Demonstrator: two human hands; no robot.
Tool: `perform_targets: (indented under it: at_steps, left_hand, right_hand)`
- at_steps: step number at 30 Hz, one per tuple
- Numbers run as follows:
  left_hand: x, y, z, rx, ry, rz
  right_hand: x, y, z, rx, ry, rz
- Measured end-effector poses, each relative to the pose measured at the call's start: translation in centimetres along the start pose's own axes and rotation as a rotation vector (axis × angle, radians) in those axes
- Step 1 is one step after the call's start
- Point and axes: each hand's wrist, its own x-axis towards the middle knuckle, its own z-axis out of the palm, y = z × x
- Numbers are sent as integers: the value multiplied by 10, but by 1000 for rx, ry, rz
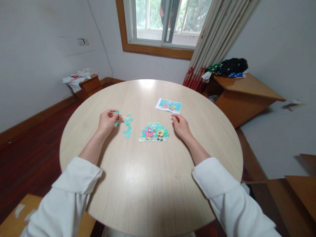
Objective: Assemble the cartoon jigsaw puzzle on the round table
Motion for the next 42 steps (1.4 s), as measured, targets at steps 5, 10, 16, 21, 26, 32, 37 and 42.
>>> perform_targets:
  at_steps: [5,10,16,21,26,32,37,42]
  left_hand:
    - [-4,6,1,-175,-11,-69]
    - [-2,11,-5,-438,-152,-210]
    - [-4,15,-6,-447,-222,-251]
    - [-5,11,-7,115,-25,81]
    - [2,-1,-15,703,-18,291]
    - [7,-7,-17,1013,-166,303]
    - [7,-1,-11,1150,-297,323]
    - [9,0,-11,1186,-267,321]
  right_hand:
    - [0,1,-1,3,0,-13]
    - [1,3,-1,-4,3,-26]
    - [1,6,0,-8,11,-24]
    - [1,6,1,-1,15,-24]
    - [1,4,1,12,8,-35]
    - [0,0,2,7,11,-11]
    - [0,-2,2,22,14,-13]
    - [-1,-5,-1,7,2,-1]
